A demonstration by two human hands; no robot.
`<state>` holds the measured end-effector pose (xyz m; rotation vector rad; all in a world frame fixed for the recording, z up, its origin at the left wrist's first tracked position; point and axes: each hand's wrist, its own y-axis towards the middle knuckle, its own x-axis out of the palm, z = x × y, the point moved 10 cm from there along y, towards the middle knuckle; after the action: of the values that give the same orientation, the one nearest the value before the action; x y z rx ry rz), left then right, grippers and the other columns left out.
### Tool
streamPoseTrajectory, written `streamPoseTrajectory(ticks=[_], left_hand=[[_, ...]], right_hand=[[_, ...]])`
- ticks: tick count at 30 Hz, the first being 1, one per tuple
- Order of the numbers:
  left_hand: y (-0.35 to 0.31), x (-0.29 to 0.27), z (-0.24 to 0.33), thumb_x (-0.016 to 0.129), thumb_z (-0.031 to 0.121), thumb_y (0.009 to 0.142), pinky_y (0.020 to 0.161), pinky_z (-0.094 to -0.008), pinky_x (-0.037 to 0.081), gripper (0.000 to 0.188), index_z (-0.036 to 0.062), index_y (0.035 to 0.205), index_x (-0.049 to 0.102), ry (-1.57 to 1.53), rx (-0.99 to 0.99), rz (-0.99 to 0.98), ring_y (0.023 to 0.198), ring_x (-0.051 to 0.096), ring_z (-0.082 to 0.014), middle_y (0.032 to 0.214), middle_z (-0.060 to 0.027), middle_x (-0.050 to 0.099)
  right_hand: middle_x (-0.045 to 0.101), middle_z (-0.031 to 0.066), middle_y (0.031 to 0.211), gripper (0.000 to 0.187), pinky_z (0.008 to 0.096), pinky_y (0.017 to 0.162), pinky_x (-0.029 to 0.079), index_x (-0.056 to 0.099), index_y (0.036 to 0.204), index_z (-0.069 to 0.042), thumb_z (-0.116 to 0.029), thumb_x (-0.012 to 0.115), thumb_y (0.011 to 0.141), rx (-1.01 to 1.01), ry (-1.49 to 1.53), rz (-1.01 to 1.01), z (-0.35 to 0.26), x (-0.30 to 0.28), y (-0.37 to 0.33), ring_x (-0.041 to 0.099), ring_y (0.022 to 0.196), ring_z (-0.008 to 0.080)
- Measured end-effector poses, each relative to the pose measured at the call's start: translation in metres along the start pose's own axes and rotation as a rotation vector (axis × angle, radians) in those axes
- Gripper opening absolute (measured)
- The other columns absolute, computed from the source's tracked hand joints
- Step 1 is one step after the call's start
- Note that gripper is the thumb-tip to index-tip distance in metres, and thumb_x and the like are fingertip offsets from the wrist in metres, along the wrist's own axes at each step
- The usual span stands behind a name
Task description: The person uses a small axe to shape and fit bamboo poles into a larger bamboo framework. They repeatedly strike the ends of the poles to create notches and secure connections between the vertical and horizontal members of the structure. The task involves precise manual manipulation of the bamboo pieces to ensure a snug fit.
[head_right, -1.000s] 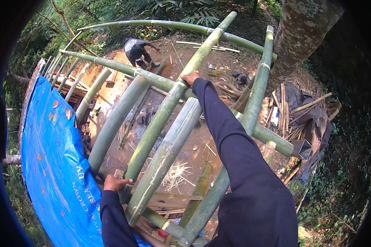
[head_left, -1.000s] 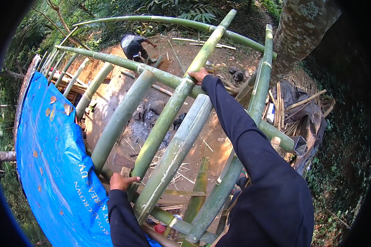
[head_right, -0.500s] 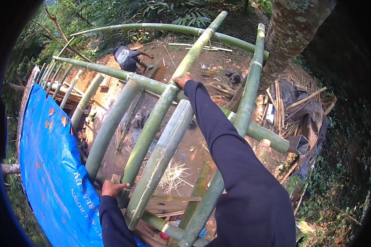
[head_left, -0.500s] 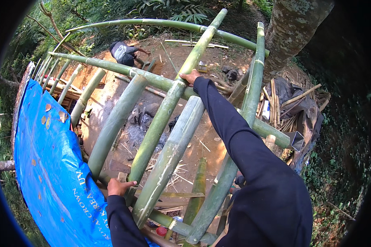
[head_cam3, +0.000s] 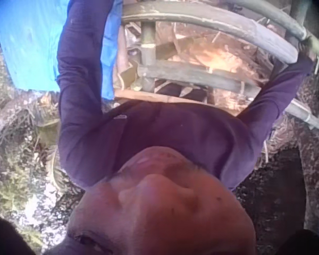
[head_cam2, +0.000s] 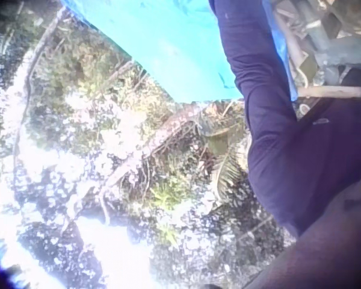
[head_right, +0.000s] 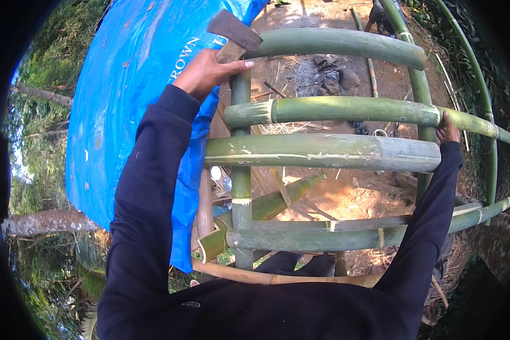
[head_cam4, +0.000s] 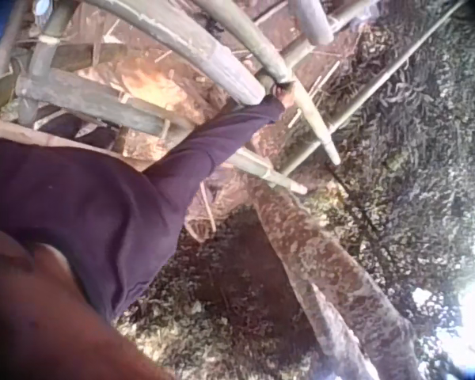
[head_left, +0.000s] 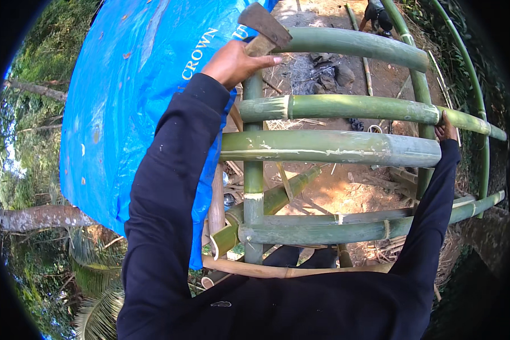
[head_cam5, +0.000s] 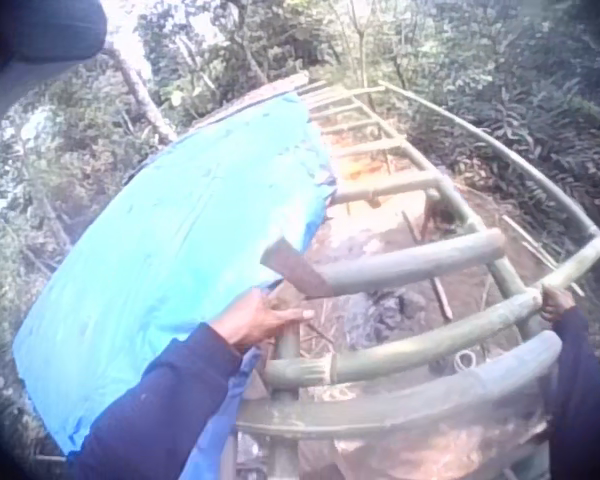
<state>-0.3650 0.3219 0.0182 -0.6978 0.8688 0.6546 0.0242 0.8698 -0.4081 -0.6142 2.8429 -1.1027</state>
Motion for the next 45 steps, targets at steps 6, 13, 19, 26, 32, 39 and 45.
streamPoseTrajectory(ticks=[6,13,19,26,32,39,45], left_hand=[[-0.077,-0.095,0.011,0.075,0.043,0.084,0.048,-0.0261,0.026,0.037,0.0062,0.084,0.069,-0.232,-0.006,0.209,0.054,0.038,-0.0031,0.060,0.0062,0.045],[-0.172,-0.122,-0.005,0.074,0.035,0.087,0.050,-0.0212,0.028,0.031,0.0046,0.084,0.070,-0.346,-0.141,0.367,0.052,0.038,-0.0034,0.059,0.0071,0.045],[-0.269,-0.126,-0.059,0.067,0.043,0.090,0.052,-0.0241,0.021,0.037,0.0062,0.092,0.069,-0.155,-0.312,0.323,0.055,0.032,-0.0033,0.059,0.0077,0.038],[-0.349,-0.102,-0.132,0.068,0.036,0.091,0.048,-0.0239,0.024,0.032,0.0037,0.090,0.068,-0.343,-0.530,0.374,0.051,0.035,-0.0032,0.060,0.0061,0.045],[-0.372,-0.087,-0.156,0.073,0.031,0.089,0.047,-0.0230,0.026,0.029,0.0023,0.088,0.069,-0.471,-0.580,0.414,0.050,0.039,-0.0036,0.063,0.0048,0.051],[-0.385,-0.075,-0.176,0.073,0.032,0.090,0.046,-0.0234,0.027,0.030,0.0022,0.088,0.069,-0.518,-0.608,0.417,0.050,0.040,-0.0036,0.061,0.0049,0.050],[-0.383,-0.070,-0.177,0.073,0.032,0.089,0.047,-0.0238,0.027,0.028,0.0037,0.088,0.069,-0.514,-0.626,0.407,0.051,0.040,-0.0034,0.060,0.0054,0.049]], right_hand=[[0.056,0.0198,0.131,0.089,0.0439,0.088,0.055,0.047,0.136,-0.009,-0.058,0.082,0.071,0.079,-0.172,-0.003,0.011,0.007,-0.003,0.060,0.114,0.0340],[0.055,0.0298,0.135,0.110,0.0416,0.103,0.044,0.047,0.140,0.006,-0.081,0.057,0.075,-0.515,-1.495,0.552,-0.090,-0.021,0.012,0.054,0.125,0.0401],[0.061,0.0205,0.128,0.051,0.0414,0.100,0.046,0.058,0.134,-0.007,-0.039,0.061,0.094,-1.240,-1.392,0.212,-0.149,0.122,-0.117,0.057,0.122,0.0339],[0.057,0.0207,0.132,0.066,0.0450,0.105,0.044,0.052,0.139,-0.008,-0.040,0.074,0.086,-1.416,-1.375,-0.628,-0.071,0.337,-0.372,0.055,0.123,0.0367],[0.048,0.0221,0.138,0.101,0.0433,0.107,0.043,0.032,0.151,-0.011,-0.048,0.082,0.072,-1.252,-1.566,-0.961,0.011,0.427,-0.386,0.050,0.126,0.0386],[0.058,0.0217,0.126,0.094,0.0453,0.094,0.050,0.032,0.151,-0.022,-0.043,0.081,0.073,-1.060,-1.643,-1.098,0.059,0.462,-0.395,0.061,0.113,0.0387],[0.063,0.0228,0.118,0.085,0.0462,0.090,0.052,0.039,0.147,-0.023,-0.038,0.078,0.073,-1.096,-1.614,-1.022,0.059,0.462,-0.389,0.065,0.105,0.0397]])
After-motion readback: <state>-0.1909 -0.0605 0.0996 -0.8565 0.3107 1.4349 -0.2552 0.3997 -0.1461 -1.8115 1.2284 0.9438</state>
